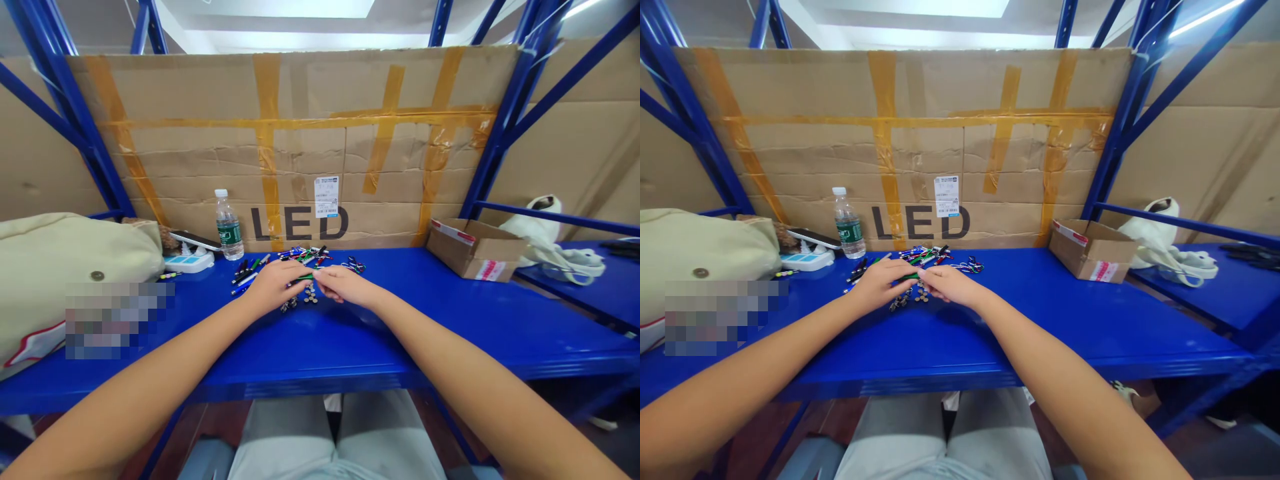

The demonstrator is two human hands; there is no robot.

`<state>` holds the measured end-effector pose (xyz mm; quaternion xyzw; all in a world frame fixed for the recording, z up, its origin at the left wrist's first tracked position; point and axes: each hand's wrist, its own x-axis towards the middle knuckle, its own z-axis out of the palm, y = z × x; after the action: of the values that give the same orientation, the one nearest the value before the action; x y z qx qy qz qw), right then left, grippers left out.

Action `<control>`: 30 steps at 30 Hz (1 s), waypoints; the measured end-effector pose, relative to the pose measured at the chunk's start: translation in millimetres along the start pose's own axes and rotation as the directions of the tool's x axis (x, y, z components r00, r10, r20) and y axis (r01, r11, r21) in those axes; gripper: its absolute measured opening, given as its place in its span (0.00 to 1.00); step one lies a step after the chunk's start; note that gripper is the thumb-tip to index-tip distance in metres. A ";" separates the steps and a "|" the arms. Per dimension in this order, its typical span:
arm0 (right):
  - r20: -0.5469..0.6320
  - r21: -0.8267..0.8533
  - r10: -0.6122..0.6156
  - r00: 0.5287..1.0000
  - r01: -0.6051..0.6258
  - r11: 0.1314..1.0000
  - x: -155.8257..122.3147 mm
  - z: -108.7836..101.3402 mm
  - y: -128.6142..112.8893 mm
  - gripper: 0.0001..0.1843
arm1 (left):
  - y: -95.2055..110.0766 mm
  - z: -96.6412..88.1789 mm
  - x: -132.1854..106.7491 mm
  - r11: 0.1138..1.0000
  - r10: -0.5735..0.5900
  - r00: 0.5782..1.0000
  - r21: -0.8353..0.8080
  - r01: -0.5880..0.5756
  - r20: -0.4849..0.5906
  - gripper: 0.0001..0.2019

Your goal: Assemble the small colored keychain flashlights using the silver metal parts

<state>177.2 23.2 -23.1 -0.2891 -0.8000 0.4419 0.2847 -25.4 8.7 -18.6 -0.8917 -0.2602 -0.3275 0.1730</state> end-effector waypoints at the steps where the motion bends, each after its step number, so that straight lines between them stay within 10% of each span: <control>1: -0.065 -0.135 -0.027 0.998 0.018 0.991 0.4 -1.8 1.3 0.21 | 0.0 2.2 -0.1 0.997 -0.032 0.999 -0.069 0.033 0.027 0.12; 6: -0.122 -0.721 -0.270 0.955 0.102 0.686 -1.1 -9.7 2.1 0.15 | 1.4 8.7 0.4 0.949 -0.158 0.983 -0.262 0.177 0.093 0.12; 10: -0.052 -0.866 -0.312 0.949 0.113 0.487 -2.2 -5.9 1.2 0.17 | 2.0 9.9 -0.4 0.940 -0.155 0.982 -0.289 0.180 0.108 0.12; 18: -0.274 -0.391 -0.106 0.956 -0.010 0.920 7.0 13.6 2.0 0.21 | 7.9 5.4 -2.4 0.988 -0.070 0.997 0.138 0.063 0.044 0.13; 22: -0.245 -0.299 -0.049 0.968 -0.027 0.954 8.5 12.3 1.4 0.24 | 7.1 5.0 0.5 0.989 -0.088 0.995 0.125 0.083 0.035 0.13; 30: 0.006 -0.904 -0.200 0.980 0.091 0.418 -5.6 -7.4 -7.6 0.22 | 10.7 8.1 4.7 0.906 -0.197 0.967 -0.347 0.243 0.163 0.12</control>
<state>184.6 19.9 -14.3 -0.3479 -0.9182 -0.0941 0.1644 -12.1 5.7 -22.8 -0.8918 -0.3041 -0.3312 -0.0497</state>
